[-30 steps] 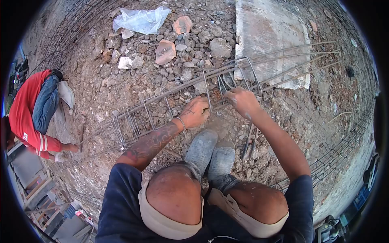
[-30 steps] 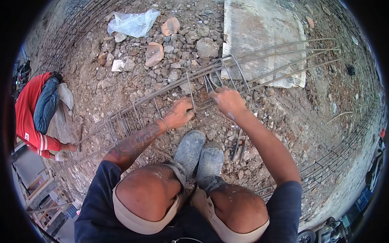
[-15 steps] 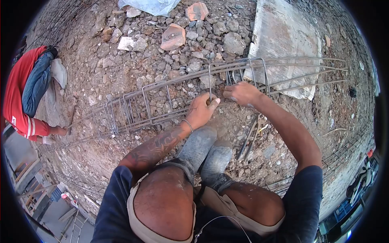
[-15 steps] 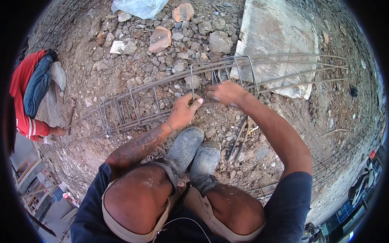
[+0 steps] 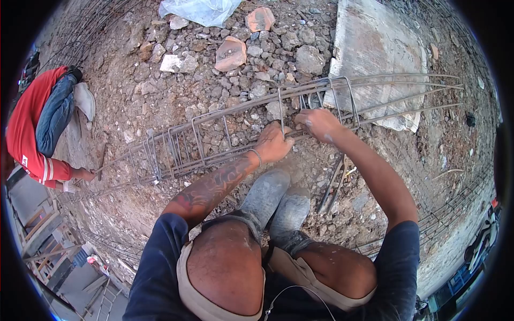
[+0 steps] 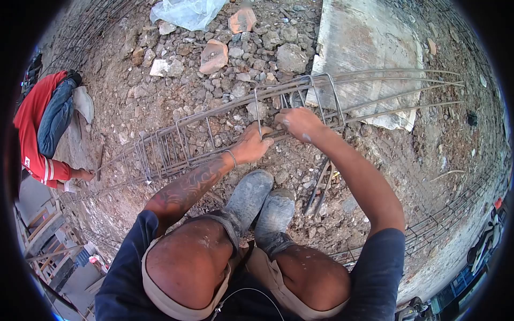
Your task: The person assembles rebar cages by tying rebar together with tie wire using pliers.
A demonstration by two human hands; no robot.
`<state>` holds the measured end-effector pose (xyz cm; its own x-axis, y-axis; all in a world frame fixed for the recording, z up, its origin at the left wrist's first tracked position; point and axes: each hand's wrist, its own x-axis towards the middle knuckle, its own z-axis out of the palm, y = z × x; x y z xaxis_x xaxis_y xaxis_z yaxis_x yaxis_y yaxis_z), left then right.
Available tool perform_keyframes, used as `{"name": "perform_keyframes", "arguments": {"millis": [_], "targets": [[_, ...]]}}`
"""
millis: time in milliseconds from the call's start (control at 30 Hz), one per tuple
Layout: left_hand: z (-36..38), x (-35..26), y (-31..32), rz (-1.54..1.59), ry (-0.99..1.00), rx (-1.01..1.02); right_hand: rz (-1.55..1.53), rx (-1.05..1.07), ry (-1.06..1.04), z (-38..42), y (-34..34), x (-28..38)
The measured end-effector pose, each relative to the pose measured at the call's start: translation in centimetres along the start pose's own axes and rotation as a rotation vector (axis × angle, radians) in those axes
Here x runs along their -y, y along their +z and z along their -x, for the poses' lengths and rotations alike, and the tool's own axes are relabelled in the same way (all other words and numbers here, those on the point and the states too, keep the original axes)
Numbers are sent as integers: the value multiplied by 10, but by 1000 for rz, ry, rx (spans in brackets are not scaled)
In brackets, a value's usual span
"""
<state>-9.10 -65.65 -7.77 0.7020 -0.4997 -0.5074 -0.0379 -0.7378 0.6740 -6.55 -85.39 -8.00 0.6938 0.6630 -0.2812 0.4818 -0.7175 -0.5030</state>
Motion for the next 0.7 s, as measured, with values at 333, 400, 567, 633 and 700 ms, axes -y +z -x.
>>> {"name": "perform_keyframes", "arguments": {"millis": [333,400,567,633,700], "targets": [[8,-7,6,89,-51,-43,-4,182,365,-9,-17,13],[8,-11,2,45,-19,-49,51,180,414,-8,-9,6],[5,-7,-3,170,-107,114,-103,169,42,-4,0,-13],[8,-5,-1,143,-117,154,-55,260,55,-2,-14,1],[4,-1,-2,99,-32,131,24,108,-44,0,-14,1]]}}
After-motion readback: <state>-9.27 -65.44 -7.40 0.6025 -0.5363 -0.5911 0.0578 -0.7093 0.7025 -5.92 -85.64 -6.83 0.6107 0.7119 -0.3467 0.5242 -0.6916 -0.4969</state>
